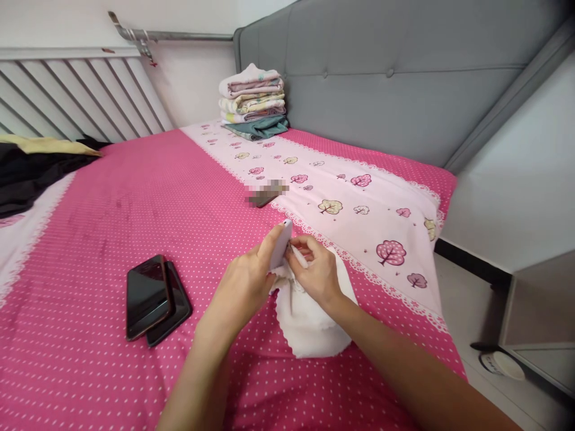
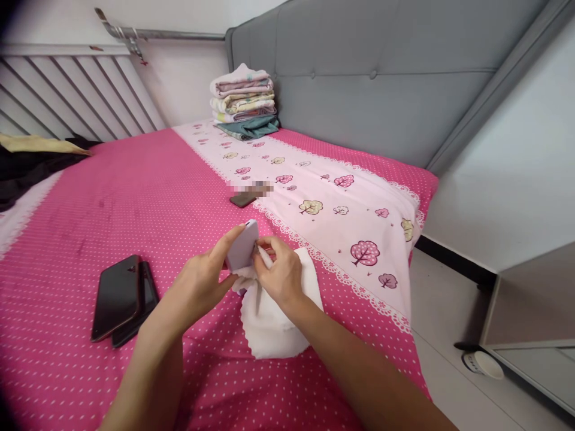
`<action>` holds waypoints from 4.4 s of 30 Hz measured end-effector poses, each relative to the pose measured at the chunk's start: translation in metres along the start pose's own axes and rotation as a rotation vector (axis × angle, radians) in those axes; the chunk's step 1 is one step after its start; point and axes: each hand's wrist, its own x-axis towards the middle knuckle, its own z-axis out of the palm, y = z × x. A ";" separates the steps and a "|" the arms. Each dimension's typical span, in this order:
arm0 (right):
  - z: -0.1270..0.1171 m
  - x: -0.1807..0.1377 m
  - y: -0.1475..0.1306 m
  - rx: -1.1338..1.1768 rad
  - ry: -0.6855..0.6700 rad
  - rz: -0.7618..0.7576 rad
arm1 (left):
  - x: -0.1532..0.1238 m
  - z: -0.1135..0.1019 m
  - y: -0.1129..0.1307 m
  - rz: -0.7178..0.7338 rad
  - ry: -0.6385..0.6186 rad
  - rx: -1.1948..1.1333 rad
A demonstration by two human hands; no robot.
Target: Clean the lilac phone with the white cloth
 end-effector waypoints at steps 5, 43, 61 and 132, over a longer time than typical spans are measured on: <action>0.002 -0.002 0.003 -0.027 -0.081 0.048 | 0.002 -0.001 -0.001 -0.014 -0.001 0.009; 0.000 -0.012 -0.012 0.000 -0.193 -0.475 | 0.000 -0.003 -0.005 -0.031 0.011 -0.008; 0.000 0.001 -0.002 0.135 0.049 0.001 | -0.002 0.001 0.001 0.016 -0.005 0.010; -0.003 -0.008 -0.002 -0.239 -0.208 -0.195 | 0.004 -0.003 -0.006 -0.059 -0.047 -0.036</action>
